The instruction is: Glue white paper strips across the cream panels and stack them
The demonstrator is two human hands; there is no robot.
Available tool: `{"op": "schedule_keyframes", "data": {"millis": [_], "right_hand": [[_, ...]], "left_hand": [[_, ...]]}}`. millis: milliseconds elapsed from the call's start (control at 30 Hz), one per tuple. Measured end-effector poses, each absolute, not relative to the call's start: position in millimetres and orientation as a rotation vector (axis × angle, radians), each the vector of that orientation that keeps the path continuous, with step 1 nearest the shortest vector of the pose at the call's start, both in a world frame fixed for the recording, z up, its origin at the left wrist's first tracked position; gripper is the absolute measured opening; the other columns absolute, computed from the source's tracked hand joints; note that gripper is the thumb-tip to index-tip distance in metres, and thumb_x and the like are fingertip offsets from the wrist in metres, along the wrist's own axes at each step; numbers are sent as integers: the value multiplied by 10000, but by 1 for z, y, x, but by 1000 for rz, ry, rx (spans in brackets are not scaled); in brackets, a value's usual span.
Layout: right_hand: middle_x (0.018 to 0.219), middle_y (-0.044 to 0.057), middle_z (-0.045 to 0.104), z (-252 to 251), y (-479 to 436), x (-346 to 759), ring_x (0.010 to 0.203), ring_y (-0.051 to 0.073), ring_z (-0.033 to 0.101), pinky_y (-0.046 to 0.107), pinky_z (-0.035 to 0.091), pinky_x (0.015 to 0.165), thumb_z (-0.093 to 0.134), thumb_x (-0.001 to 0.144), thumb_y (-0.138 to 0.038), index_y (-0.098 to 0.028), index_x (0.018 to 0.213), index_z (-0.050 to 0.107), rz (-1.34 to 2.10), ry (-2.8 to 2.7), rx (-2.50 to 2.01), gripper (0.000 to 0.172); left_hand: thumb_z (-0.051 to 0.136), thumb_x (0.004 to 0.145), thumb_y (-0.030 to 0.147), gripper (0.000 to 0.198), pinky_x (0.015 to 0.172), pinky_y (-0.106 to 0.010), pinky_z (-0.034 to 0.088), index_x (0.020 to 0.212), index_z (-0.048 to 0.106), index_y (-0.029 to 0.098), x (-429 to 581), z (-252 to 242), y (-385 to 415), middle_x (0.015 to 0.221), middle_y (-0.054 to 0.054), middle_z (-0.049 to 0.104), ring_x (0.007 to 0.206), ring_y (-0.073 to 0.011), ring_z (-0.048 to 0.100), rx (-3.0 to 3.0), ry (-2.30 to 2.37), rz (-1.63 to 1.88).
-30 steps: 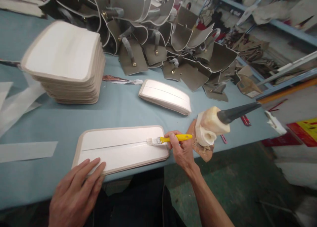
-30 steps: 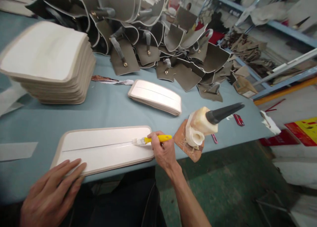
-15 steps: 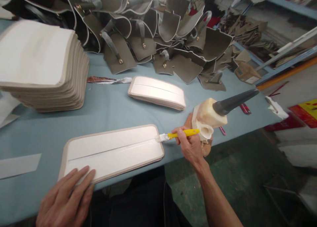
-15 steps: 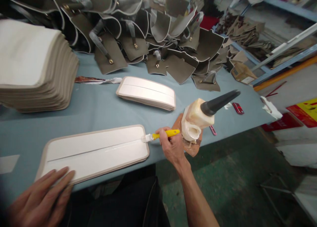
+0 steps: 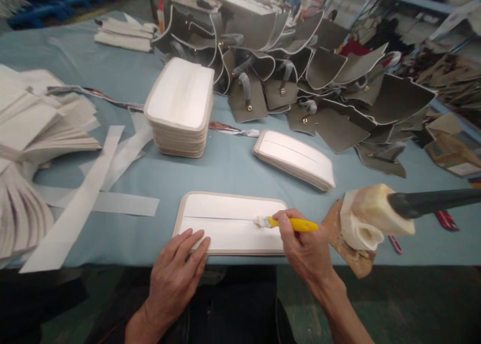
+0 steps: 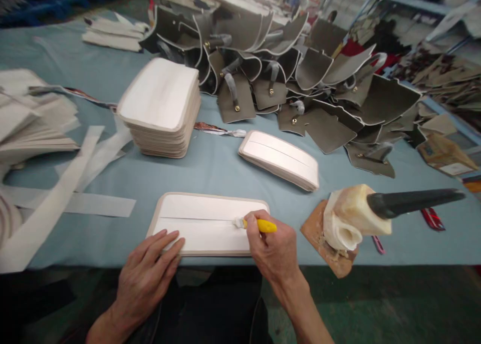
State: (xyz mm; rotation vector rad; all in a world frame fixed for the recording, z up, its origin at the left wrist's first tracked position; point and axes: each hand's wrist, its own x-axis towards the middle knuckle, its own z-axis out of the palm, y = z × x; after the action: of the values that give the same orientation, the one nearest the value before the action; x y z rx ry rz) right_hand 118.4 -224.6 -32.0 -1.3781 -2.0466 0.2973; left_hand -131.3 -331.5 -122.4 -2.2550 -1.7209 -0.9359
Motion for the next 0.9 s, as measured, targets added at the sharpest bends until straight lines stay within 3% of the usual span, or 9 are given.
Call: {"op": "schedule_keyframes", "data": {"millis": [300, 500, 900], "right_hand": [[546, -38, 582, -38, -231, 20, 427, 93, 515, 197, 364, 444, 495, 1028, -338, -172, 819, 696, 717, -1874, -1248, 333], [556, -21, 611, -52, -233, -9, 497, 128, 592, 217, 455, 518, 486, 1018, -379, -169, 854, 717, 886, -1750, -1252, 352], [542, -34, 566, -46, -239, 63, 464, 118, 519, 232, 377, 477, 511, 1008, -392, -171, 845, 714, 676, -1744, -1439, 341]], "left_hand": [[566, 1003, 178, 241, 1055, -411, 481, 1208, 691, 199, -132, -126, -335, 1229, -45, 752, 1204, -267, 641, -2202, -1772, -1013], [568, 999, 181, 235, 1066, -407, 485, 1193, 699, 190, -132, -130, -337, 1218, -54, 756, 1203, -265, 643, -2191, -1767, -1045], [591, 981, 156, 269, 1068, -405, 473, 1229, 691, 185, -133, -127, -336, 1245, -60, 750, 1220, -262, 637, -2201, -1746, -1011]]}}
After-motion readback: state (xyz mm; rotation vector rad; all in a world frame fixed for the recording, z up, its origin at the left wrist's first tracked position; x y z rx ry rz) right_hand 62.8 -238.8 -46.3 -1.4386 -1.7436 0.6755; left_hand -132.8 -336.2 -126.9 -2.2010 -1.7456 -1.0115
